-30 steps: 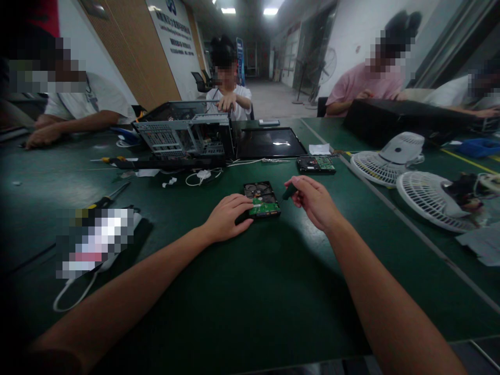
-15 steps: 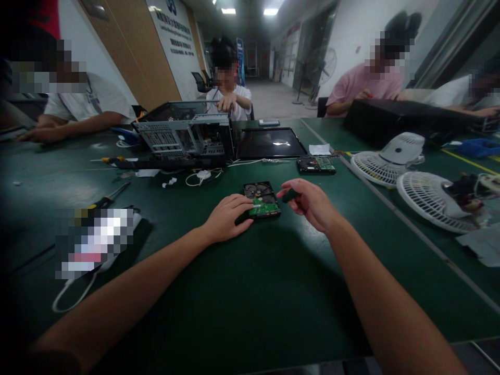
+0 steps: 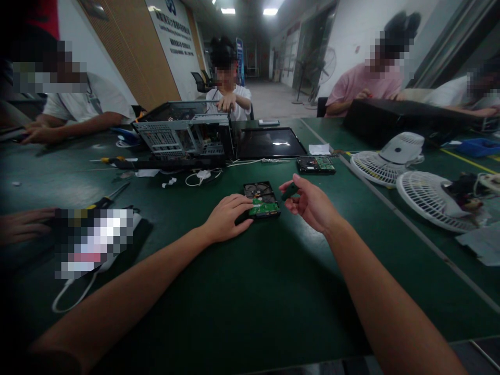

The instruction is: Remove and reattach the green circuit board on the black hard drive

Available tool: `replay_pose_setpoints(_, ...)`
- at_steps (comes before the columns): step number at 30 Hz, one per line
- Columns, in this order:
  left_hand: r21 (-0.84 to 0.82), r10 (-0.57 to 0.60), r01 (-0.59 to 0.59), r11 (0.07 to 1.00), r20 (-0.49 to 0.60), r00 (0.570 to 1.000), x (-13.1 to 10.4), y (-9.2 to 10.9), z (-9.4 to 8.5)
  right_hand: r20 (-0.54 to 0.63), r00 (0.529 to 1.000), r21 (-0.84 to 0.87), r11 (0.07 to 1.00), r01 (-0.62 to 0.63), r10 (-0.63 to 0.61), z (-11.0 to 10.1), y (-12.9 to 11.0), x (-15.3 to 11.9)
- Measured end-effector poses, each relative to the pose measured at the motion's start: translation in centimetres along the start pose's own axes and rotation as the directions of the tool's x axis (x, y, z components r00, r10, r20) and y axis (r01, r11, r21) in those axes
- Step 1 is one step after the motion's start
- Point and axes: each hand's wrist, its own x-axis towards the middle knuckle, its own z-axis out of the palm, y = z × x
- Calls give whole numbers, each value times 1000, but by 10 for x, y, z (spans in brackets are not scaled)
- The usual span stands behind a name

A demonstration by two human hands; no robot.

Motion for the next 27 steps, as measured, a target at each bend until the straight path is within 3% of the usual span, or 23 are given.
replay_pose_setpoints(4,-2,5,-5,1000,2,1000,0,0,0,-30,999,39,999,-10,11,0,0,1)
replay_pose_setpoints(12,-8,4,-4,1000,-2,1000,1,1,0,72,997,23,999,31,-32,1,3,-1)
replay_pose_setpoints(20,-3,16,-16,1000,-13,1000,1,0,0,-17,992,-127,985,120,-123,-2,2,0)
replay_pose_setpoints(27,-6,22,-22,1000,-21,1000,0,0,0,-12,993,-108,987,118,-120,-1,4,0)
